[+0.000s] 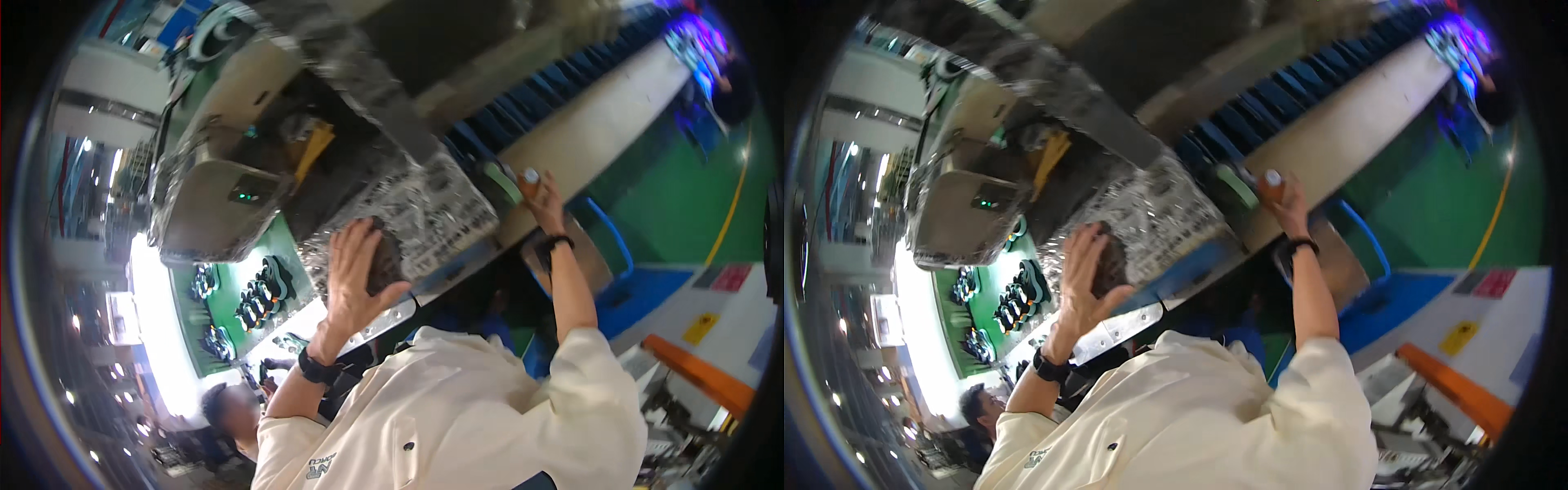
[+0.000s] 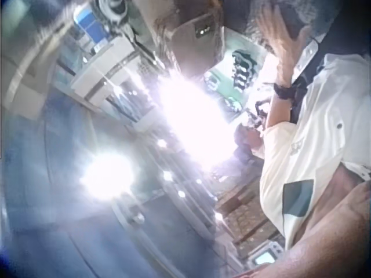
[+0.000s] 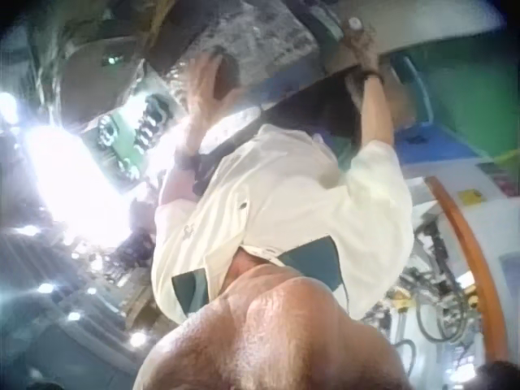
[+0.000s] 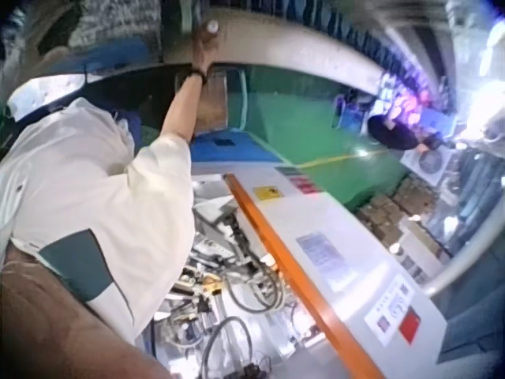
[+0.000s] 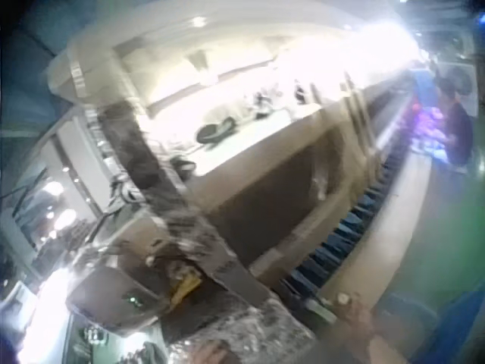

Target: Using an industrial machine to press and shape shoe uppers onto lasts.

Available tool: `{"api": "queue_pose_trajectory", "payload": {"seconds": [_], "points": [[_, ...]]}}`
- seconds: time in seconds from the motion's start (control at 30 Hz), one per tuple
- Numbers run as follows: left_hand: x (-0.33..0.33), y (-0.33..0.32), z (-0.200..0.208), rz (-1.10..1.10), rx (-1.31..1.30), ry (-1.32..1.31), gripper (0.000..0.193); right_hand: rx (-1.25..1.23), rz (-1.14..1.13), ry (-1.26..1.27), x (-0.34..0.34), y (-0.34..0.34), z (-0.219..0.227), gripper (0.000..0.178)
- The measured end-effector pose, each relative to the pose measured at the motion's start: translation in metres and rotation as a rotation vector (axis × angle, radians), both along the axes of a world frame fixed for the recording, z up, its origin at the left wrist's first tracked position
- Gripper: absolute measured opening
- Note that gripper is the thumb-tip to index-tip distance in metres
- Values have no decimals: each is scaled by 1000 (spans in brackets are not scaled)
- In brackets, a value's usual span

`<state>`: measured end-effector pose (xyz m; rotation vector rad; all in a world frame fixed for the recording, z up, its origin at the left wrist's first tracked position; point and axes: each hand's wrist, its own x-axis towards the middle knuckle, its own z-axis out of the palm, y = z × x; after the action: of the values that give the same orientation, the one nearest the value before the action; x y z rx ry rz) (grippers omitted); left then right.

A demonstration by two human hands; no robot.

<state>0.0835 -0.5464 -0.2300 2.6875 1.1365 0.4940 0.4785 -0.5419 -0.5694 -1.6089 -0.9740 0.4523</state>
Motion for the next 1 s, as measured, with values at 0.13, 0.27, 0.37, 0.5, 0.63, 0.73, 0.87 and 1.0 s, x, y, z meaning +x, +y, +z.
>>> {"api": "queue_pose_trajectory", "payload": {"seconds": [0.13,0.27,0.37,0.5,0.63,0.73,0.87,1.0], "points": [[-12,1,4,-108,-95,73,91,75,-231,81,8,-21,119,56],[-34,22,2,-404,-184,-30,83,431,-192,-87,-40,-37,333,36],[-49,37,-15,-553,-155,-130,79,674,-5,-441,-116,-43,450,27],[-58,43,-21,-574,-156,-243,73,816,269,-798,-229,15,542,23],[-64,51,-35,-609,-163,-356,69,547,389,-827,-315,132,595,26],[-67,56,-29,-656,-227,-389,65,260,394,-1183,-325,229,609,50],[-79,51,-34,-684,-284,-445,62,160,563,-1450,-330,305,598,81],[-70,56,-34,-725,-317,-422,61,114,371,-1518,-313,333,572,64]]}}
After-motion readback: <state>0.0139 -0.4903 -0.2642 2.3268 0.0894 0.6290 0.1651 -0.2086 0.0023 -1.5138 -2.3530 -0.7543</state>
